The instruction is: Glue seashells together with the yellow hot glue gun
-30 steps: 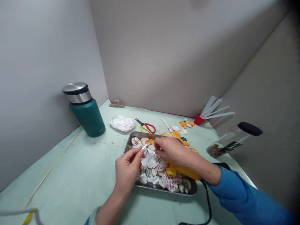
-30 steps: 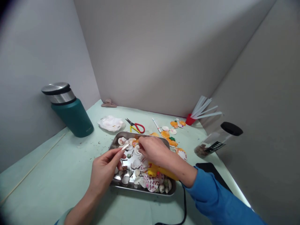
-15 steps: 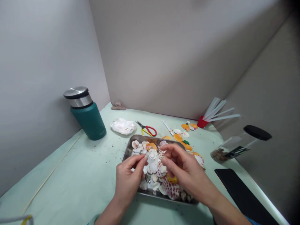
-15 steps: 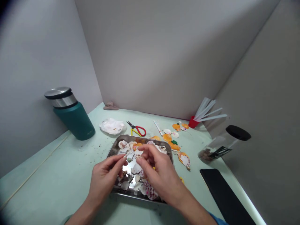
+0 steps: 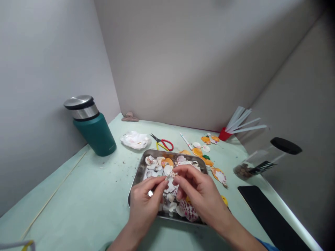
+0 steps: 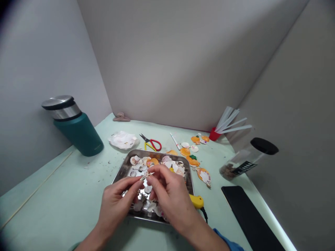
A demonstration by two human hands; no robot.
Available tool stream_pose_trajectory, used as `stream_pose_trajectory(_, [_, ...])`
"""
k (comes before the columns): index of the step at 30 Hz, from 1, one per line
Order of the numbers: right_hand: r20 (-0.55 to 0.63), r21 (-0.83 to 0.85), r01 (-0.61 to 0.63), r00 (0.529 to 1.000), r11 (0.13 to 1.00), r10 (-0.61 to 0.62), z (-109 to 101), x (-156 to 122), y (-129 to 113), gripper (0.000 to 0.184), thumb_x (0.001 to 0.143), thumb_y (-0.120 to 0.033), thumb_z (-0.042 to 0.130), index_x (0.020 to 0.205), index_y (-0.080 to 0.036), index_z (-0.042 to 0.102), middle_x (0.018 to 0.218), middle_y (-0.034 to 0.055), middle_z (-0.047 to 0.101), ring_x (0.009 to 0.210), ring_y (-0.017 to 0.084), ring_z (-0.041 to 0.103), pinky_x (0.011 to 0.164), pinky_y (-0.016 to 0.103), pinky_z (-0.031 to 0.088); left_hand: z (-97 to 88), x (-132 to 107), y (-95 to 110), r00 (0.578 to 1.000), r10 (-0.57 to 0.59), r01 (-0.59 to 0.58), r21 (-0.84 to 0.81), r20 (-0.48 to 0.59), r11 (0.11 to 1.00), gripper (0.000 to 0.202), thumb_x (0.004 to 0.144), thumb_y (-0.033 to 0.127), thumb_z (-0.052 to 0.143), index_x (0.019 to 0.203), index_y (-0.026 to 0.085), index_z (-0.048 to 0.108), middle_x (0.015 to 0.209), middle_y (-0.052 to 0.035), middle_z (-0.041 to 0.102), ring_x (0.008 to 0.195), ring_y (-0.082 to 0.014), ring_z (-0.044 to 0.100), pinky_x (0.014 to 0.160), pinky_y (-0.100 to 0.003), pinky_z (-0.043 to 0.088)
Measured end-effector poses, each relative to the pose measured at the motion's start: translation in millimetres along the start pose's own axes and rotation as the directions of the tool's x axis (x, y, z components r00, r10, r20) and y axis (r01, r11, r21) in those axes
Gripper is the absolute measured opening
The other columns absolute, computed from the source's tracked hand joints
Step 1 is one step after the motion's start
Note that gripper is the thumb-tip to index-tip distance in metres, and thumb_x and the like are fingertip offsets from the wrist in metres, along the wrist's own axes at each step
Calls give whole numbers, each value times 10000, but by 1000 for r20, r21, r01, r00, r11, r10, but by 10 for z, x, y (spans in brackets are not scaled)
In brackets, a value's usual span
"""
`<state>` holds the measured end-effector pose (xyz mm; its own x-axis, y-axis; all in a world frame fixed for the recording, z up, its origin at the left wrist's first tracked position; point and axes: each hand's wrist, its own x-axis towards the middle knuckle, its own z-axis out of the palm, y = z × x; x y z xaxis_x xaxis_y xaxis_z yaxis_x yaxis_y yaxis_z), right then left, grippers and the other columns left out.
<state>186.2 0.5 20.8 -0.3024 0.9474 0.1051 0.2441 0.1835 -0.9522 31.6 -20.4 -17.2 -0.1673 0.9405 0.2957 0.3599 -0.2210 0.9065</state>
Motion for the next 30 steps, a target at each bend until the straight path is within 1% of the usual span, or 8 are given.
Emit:
stream_pose_trajectory(5, [-14, -84, 53, 998, 995, -54, 14, 1, 19, 124, 917, -297, 494, 987, -218, 561, 566, -63, 557, 500, 107, 563, 514, 206, 438, 15, -15, 16, 1000, 10, -10, 5, 9, 1000, 143, 798, 256, 616, 801, 193, 744, 695, -31, 705, 513, -131, 607, 493, -202, 470])
stream_pose_trajectory(8, [-16, -112, 76, 997, 991, -78, 23, -6, 19, 113, 917, -295, 496, 967, -219, 563, 593, -61, 558, 497, 100, 565, 514, 200, 438, 17, -10, 34, 1000, 15, -15, -1, 10, 1000, 144, 798, 257, 615, 789, 192, 744, 681, -31, 701, 532, -138, 616, 504, -202, 474])
stream_pose_trajectory(11, [-20, -152, 94, 995, 984, -99, 31, -8, 22, 105, 917, -299, 496, 957, -223, 556, 656, -52, 575, 505, 95, 562, 515, 201, 437, 17, -7, 50, 1000, -2, 2, -22, 13, 1000, 149, 800, 256, 610, 777, 189, 741, 686, -32, 704, 517, -132, 607, 496, -200, 471])
stream_pose_trajectory(16, [-30, -307, 163, 983, 938, -181, 36, -8, 34, 85, 907, -273, 514, 945, -216, 565, 669, -40, 594, 578, 118, 549, 571, 223, 424, 21, -13, 62, 999, -39, 40, -55, 18, 998, 163, 799, 268, 608, 757, 169, 730, 637, -24, 684, 432, -102, 547, 455, -193, 452])
stream_pose_trajectory(19, [-36, -311, 169, 981, 935, -189, 45, -7, 43, 72, 902, -255, 524, 939, -210, 565, 684, -35, 611, 595, 118, 566, 582, 219, 425, 27, -18, 49, 999, -42, 43, -83, 21, 996, 168, 806, 270, 601, 766, 162, 723, 634, -16, 677, 397, -84, 520, 439, -186, 443])
stream_pose_trajectory(26, [-35, -314, 172, 981, 934, -192, 82, -12, 68, 64, 912, -253, 508, 922, -210, 554, 735, -24, 639, 597, 120, 585, 599, 231, 439, 45, -33, 11, 999, -37, 38, -80, 17, 996, 163, 815, 258, 594, 781, 161, 720, 606, -6, 662, 408, -81, 523, 452, -179, 441])
stream_pose_trajectory(28, [-34, -317, 174, 980, 932, -194, 80, -14, 72, 61, 908, -248, 515, 923, -207, 557, 720, -25, 632, 592, 123, 581, 592, 235, 437, 46, -31, 10, 998, -49, 51, -91, 24, 995, 166, 813, 263, 595, 789, 160, 723, 592, -5, 658, 406, -83, 523, 450, -179, 439])
stream_pose_trajectory(30, [-28, -305, 177, 980, 936, -195, 61, -10, 68, 98, 891, -235, 545, 983, -204, 554, 711, -29, 622, 588, 124, 573, 587, 235, 438, 42, -23, 14, 996, -90, 93, -120, 25, 988, 167, 801, 275, 606, 790, 156, 723, 586, -6, 662, 399, -85, 526, 436, -178, 437])
